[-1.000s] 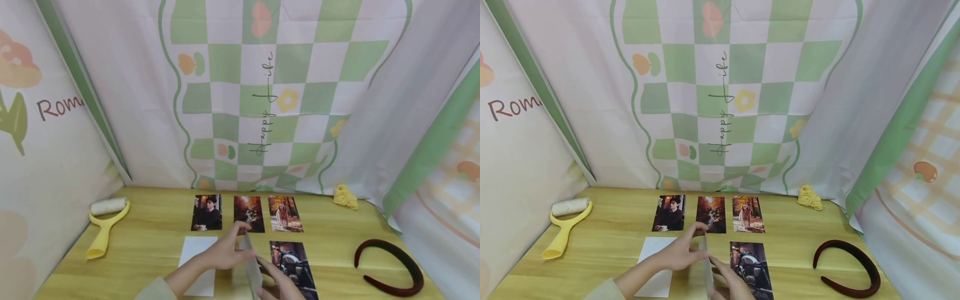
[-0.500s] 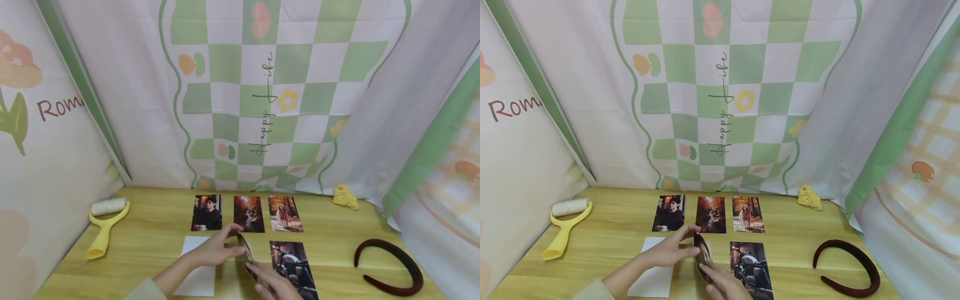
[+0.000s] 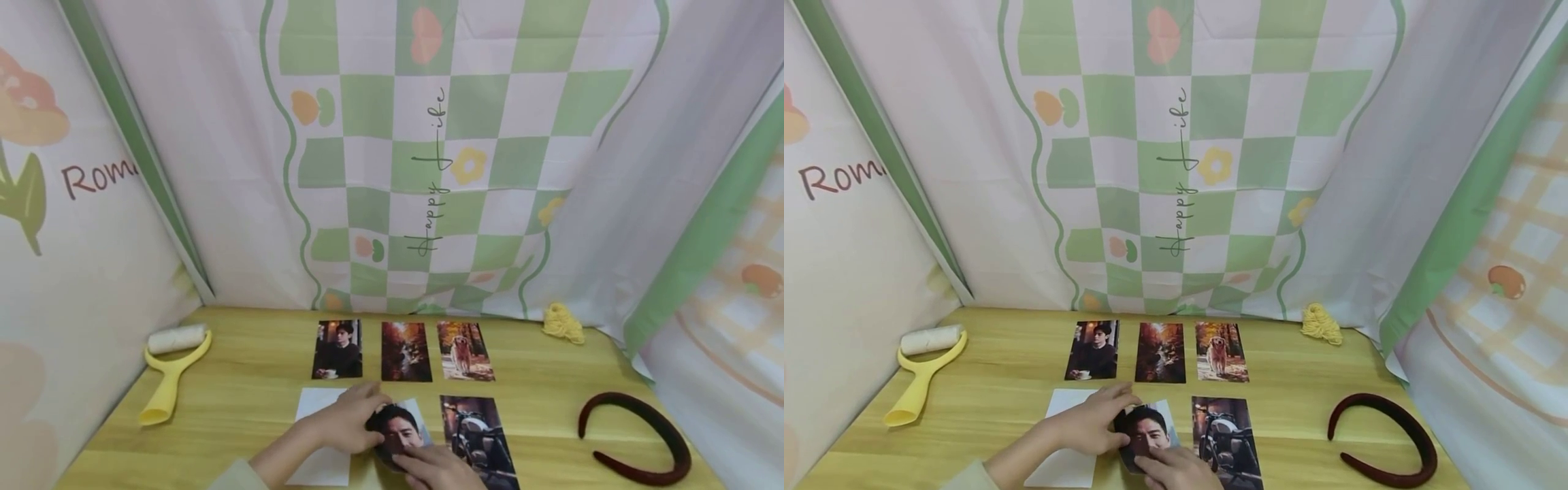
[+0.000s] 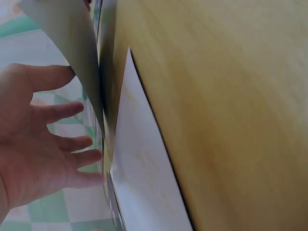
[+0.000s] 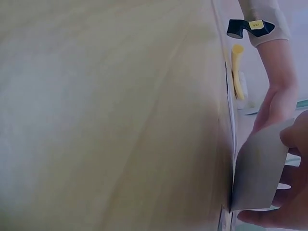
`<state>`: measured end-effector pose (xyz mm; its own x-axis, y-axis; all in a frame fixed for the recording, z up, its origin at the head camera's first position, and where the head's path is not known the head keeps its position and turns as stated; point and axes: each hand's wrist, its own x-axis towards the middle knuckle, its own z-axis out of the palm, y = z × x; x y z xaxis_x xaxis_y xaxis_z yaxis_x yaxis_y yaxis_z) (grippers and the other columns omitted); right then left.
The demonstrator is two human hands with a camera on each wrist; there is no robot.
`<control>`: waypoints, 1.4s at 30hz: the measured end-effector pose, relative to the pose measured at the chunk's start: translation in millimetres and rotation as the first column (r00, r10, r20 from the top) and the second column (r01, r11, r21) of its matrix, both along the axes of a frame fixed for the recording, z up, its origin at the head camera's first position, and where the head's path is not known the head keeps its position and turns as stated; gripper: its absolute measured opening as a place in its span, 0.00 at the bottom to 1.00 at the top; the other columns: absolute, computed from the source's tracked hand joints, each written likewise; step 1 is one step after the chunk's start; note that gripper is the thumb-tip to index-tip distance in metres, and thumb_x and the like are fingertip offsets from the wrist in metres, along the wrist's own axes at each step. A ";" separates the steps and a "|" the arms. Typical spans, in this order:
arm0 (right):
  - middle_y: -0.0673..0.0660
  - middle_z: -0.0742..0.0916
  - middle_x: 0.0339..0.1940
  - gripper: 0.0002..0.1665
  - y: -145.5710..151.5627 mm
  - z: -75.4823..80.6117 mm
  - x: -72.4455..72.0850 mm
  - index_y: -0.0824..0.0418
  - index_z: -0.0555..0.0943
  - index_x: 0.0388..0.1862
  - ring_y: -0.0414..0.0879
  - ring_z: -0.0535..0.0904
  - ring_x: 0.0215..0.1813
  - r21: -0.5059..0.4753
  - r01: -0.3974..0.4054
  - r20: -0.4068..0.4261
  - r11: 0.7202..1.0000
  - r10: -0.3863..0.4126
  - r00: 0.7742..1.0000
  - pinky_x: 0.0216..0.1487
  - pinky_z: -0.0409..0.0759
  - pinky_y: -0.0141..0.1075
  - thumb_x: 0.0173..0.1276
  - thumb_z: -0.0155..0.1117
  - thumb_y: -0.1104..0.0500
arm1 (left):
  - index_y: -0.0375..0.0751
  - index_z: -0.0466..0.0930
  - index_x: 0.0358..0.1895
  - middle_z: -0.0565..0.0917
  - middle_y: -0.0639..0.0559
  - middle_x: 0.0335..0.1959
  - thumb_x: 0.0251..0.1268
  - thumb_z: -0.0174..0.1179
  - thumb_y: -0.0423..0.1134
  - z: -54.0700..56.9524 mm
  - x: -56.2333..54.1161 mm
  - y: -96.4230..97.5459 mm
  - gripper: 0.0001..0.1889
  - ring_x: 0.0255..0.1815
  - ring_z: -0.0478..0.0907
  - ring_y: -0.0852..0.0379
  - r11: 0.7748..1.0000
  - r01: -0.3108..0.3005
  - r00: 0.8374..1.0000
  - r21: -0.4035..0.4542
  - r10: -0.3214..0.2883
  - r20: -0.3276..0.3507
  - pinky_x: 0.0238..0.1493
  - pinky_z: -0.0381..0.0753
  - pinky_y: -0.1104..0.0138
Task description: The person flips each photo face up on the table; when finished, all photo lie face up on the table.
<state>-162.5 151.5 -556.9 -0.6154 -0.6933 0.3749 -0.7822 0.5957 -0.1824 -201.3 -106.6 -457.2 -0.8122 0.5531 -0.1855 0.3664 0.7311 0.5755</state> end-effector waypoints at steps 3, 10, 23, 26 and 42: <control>0.48 0.92 0.54 0.17 -1.3 5.9 2.0 0.39 0.85 0.63 0.43 0.88 0.50 0.034 -0.020 -0.019 0.999 0.021 1.000 0.42 0.86 0.34 0.81 0.57 0.45 | 0.51 0.73 0.72 0.62 0.38 0.82 0.71 0.64 0.46 6.0 5.0 2.7 0.28 0.84 0.57 0.36 0.997 0.025 0.998 -0.067 -0.028 -0.054 0.83 0.54 0.35; 0.52 0.93 0.51 0.19 -13.2 59.8 22.8 0.44 0.88 0.58 0.46 0.88 0.45 0.126 -0.022 -0.009 0.992 0.023 1.000 0.39 0.86 0.33 0.79 0.57 0.42 | 0.65 0.75 0.72 0.66 0.46 0.81 0.77 0.57 0.53 -14.9 -5.0 1.3 0.23 0.83 0.59 0.39 0.975 0.182 0.975 -0.125 -0.195 -0.107 0.82 0.57 0.36; 0.54 0.89 0.58 0.24 -19.1 75.0 18.6 0.34 0.86 0.59 0.52 0.85 0.46 0.346 0.013 0.167 0.938 -0.076 0.983 0.40 0.87 0.38 0.72 0.57 0.29 | 0.80 0.59 0.77 0.60 0.57 0.85 0.68 0.64 0.62 -58.9 -27.7 2.3 0.36 0.83 0.60 0.43 0.943 0.275 0.940 -0.186 -0.305 -0.155 0.76 0.62 0.30; 0.53 0.88 0.59 0.24 -19.5 79.6 15.6 0.33 0.86 0.59 0.52 0.83 0.47 0.394 0.013 0.224 0.919 -0.110 0.968 0.40 0.86 0.39 0.71 0.58 0.29 | 0.79 0.59 0.77 0.58 0.56 0.85 0.65 0.67 0.61 -55.0 -26.1 5.6 0.39 0.84 0.59 0.43 0.943 0.269 0.944 -0.195 -0.298 -0.140 0.76 0.61 0.30; 0.51 0.87 0.61 0.26 -13.7 79.6 4.6 0.33 0.85 0.60 0.48 0.81 0.50 0.391 -0.048 0.366 0.919 -0.107 0.925 0.43 0.84 0.39 0.70 0.60 0.28 | 0.72 0.63 0.78 0.59 0.55 0.85 0.62 0.73 0.54 -25.1 -7.4 12.4 0.42 0.85 0.57 0.43 0.951 0.220 0.966 -0.217 -0.244 -0.090 0.79 0.60 0.32</control>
<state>-157.9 137.8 -477.3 -0.6771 -0.7137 -0.1795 -0.6831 0.7003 -0.2073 -208.7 -94.2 -482.2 -0.6886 0.6887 -0.2269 0.5944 0.7154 0.3674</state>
